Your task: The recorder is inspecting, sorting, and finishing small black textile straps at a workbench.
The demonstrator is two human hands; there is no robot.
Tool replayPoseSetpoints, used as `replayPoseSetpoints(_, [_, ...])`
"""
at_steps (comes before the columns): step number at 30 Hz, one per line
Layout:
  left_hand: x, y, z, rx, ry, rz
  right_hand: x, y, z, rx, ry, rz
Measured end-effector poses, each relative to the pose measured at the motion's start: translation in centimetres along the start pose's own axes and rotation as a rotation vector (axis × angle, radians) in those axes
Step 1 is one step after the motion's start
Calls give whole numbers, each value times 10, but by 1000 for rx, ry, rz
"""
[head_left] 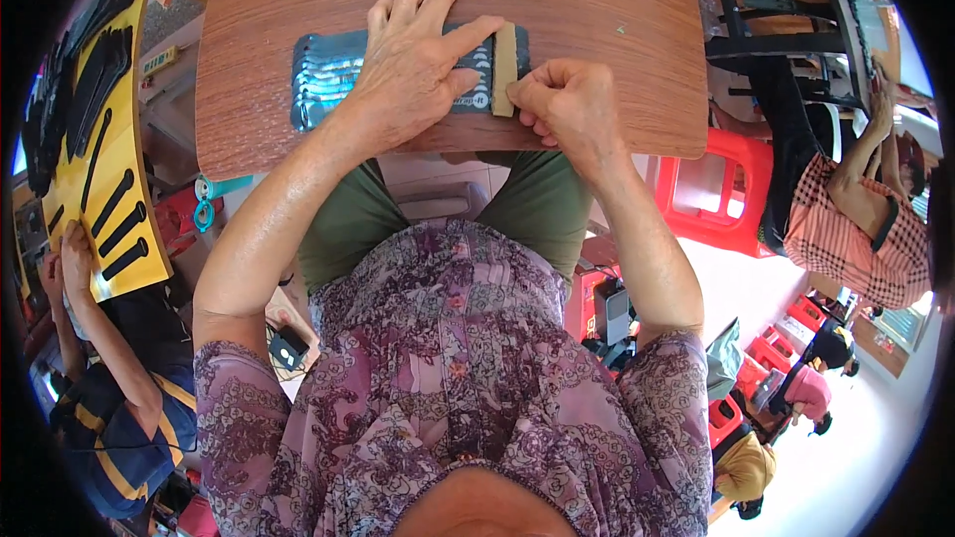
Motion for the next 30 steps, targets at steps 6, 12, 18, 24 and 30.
replayPoseSetpoints(6, [3, 1, -1, -98, 75, -53, -2, 1, -2, -10, 19, 8])
replayPoseSetpoints(12, [2, -1, -4, -109, 88, -57, -1, 0, -1, -50, 29, 42])
replayPoseSetpoints(18, [3, 1, -2, -66, 124, 133, -2, -6, -2, -53, 50, 19])
replayPoseSetpoints(24, [23, -9, 15, -52, 168, 402, -11, -4, 0, 15, 10, -43])
replayPoseSetpoints(30, [27, -3, 35, -23, 97, 403, -11, -3, 5, 119, 46, -29])
Point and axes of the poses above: each hand's wrist, its own x-axis towards the middle knuckle, its own y-axis out of the back of the hand, z = x × y, the point moved 6 cm from there along x, towards the middle knuckle, and after that the axes turned 15 degrees about -y, right-handed, at the moved point
